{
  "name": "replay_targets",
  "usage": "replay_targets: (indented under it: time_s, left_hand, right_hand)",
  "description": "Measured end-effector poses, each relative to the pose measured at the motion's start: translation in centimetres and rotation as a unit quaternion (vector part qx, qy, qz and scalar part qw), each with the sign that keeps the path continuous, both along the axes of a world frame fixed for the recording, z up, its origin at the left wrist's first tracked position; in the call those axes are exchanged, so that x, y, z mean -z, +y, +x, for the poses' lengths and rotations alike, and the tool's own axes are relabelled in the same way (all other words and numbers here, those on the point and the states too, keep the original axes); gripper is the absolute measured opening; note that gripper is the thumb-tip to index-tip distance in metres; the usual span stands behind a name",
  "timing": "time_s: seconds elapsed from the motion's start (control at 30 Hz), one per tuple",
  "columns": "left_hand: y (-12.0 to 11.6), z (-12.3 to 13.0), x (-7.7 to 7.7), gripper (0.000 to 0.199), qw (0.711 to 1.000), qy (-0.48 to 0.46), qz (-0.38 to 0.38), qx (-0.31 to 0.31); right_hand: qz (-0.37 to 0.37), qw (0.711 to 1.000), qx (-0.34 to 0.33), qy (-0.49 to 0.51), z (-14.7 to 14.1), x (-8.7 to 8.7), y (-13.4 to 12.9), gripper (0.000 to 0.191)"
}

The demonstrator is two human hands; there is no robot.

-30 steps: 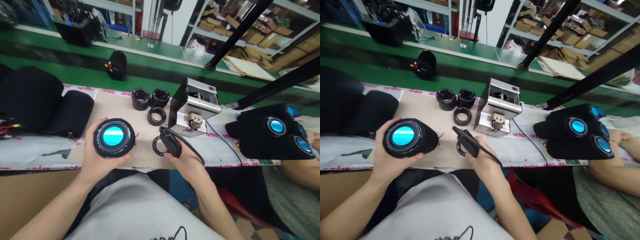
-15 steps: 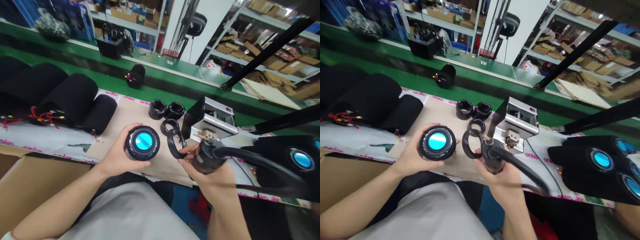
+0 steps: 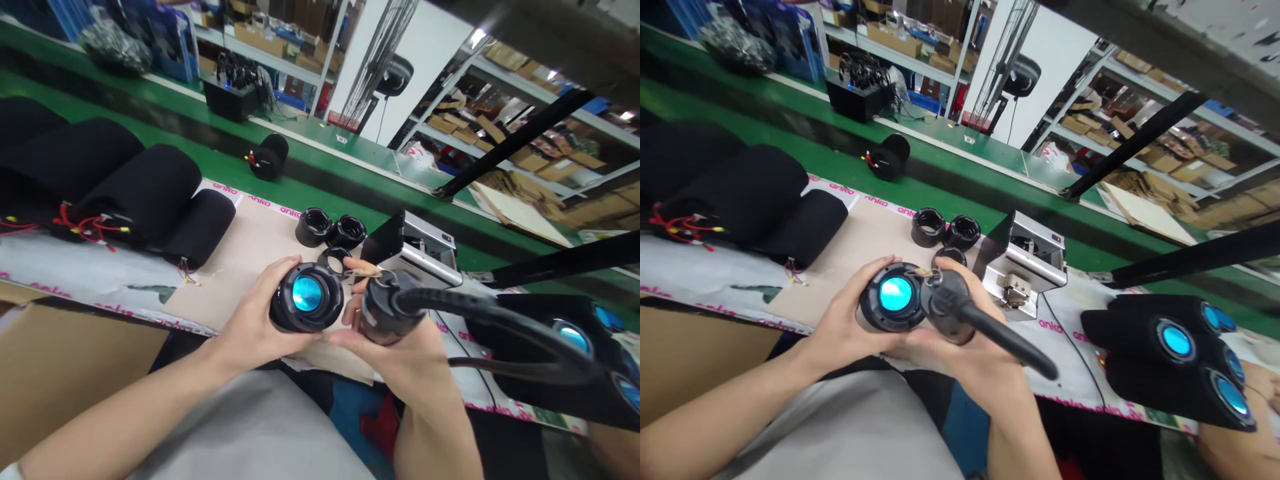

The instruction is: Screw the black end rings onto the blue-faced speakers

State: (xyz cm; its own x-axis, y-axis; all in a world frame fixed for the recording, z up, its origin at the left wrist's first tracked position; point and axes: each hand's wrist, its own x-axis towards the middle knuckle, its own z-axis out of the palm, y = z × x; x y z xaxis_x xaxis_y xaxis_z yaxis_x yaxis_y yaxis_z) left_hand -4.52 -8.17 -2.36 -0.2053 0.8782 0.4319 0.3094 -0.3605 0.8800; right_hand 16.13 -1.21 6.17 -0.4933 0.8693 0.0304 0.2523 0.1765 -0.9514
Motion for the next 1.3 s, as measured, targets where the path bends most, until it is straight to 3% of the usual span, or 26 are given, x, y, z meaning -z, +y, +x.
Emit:
replay_targets:
  time_s: [0.1,0.17,0.33,0.53,0.67,0.9,1.17,1.3]
  left_hand:
    - [-0.1,-0.4,0.0,0.099,0.999,0.033,0.015,-0.003]
    - [-0.2,-0.4,0.0,0.101,0.999,0.036,0.004,-0.001]
    - [-0.1,0.5,0.4,0.126,0.999,-0.022,-0.034,0.008]
    - [0.1,1.5,0.9,0.125,0.995,-0.094,0.000,0.023]
    - [0.1,1.7,1.0,0.122,0.993,-0.113,0.000,0.017]
    - [0.0,1.7,1.4,0.122,0.995,-0.100,-0.020,0.010]
    - [0.1,1.6,1.2,0.123,0.996,-0.088,-0.021,0.016]
    - [0.0,1.1,1.0,0.123,0.997,-0.071,-0.016,0.015]
  right_hand:
    - [-0.020,1.000,-0.006,-0.016,-0.5,1.1,-0.3,0.086]
    - [-0.012,1.000,-0.001,-0.003,-1.0,1.3,-0.4,0.080]
    - [-0.008,0.989,0.083,0.123,-1.9,0.7,-0.9,0.062]
    - [0.009,1.000,0.012,-0.005,-1.2,1.4,-1.1,0.085]
    - [0.016,0.999,0.022,-0.017,-1.0,1.8,-0.8,0.093]
    - [-0.036,0.997,0.023,0.064,-1.5,1.7,-0.7,0.077]
    - [0.022,0.999,-0.034,-0.030,-0.9,0.3,0.6,0.071]
    - [0.029,0.995,-0.021,-0.098,-1.1,-0.3,0.8,0.067]
